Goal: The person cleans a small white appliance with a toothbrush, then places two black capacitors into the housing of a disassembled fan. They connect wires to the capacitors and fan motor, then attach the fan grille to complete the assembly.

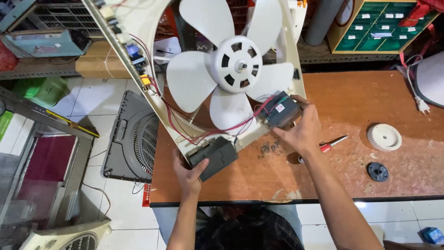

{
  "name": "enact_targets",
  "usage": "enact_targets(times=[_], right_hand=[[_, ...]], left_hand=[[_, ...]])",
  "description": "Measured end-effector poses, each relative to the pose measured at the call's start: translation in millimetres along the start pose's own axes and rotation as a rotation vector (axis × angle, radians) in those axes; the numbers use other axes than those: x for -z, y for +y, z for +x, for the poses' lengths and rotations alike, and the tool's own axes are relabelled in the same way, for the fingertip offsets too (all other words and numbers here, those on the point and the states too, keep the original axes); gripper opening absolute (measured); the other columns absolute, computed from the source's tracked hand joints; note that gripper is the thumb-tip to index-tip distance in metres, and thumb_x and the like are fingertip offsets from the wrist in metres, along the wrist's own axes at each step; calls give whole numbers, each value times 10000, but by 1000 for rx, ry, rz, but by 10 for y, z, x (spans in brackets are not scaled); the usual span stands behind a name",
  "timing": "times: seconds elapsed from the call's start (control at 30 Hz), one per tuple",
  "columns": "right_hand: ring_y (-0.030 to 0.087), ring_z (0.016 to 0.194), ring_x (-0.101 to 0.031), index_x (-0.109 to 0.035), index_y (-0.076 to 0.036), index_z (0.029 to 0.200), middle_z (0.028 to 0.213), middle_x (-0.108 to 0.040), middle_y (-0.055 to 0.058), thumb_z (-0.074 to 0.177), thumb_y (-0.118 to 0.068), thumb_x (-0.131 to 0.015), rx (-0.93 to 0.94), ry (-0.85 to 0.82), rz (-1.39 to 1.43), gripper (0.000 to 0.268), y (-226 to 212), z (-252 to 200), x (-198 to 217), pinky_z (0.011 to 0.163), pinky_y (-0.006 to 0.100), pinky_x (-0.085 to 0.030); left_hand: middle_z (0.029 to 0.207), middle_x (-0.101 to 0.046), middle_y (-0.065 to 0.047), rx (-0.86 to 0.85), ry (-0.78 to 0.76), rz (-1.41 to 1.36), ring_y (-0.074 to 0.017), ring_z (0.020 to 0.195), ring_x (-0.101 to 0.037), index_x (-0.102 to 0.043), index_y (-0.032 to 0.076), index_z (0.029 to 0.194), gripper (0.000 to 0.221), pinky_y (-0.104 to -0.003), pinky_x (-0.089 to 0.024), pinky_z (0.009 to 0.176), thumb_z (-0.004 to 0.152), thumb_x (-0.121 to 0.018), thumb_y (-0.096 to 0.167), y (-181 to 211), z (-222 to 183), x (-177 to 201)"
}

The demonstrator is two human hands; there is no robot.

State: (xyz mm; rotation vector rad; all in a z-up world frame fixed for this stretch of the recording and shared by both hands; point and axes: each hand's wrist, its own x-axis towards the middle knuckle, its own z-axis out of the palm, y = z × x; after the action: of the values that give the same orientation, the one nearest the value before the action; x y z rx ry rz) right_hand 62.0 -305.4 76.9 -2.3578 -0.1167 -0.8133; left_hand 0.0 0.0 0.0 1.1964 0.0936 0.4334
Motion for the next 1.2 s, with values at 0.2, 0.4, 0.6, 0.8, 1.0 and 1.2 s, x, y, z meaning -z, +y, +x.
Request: enact_targets(times=[0.2,0.4,0.6,0.8,1.0,1.2], right_hand=[[410,1241,-610,-373,-54,1138,1428,-610,149,481,-160,-926,20,-127,141,866,0,-67,161,1001,527,-493],[328,1164,-578,-309,-77,1402,1328,-498,196,544,-248,-919,-176,-420,67,1067,79,4,360,927,458,-492],[374,1195,-557,-353,-51,1444,1340,-454,234,554,-244,-951,72,-439,91,1089,219,31,353,956,504,-523],[371,1265,-564,-386,-45,1443,1404,-513,208,554,-241,-939,178,-425,91,1065,369,-42,360,1018,473,-478],[382,1220,-571,-409,-36,1419,1353,-516,212,561,-277,-945,250,-441,61,1041,397,-89,423,986,492,-486],[373,1204,-591,-394,-90,1443,1381,-522,183,577,-430,-911,261,-508,-68,1064,357,-158,451,915,557,-541]], left_hand=[[1156,-681,-161,56,-2,-33,-268,1108,-675,-569,56,1317,755,-452,-555,968,647,-915,81,32,-237,105],[1240,-626,-95,66,-42,102,-249,1128,-624,-542,28,1360,703,-366,-546,962,724,-823,139,215,-360,124],[1252,-638,-116,227,-91,51,-280,1173,-627,-492,82,1395,803,-411,-577,943,683,-846,184,335,-387,129],[1211,-695,-138,279,11,157,-296,1125,-675,-549,47,1370,830,-406,-563,943,618,-862,205,332,-708,159],[1286,-647,-137,363,67,114,-295,1168,-642,-477,78,1410,863,-420,-545,940,642,-842,230,404,-968,75],[1449,-583,-80,567,233,69,-268,1339,-556,-458,143,1503,877,-479,-527,1072,682,-765,114,406,-1110,47]])
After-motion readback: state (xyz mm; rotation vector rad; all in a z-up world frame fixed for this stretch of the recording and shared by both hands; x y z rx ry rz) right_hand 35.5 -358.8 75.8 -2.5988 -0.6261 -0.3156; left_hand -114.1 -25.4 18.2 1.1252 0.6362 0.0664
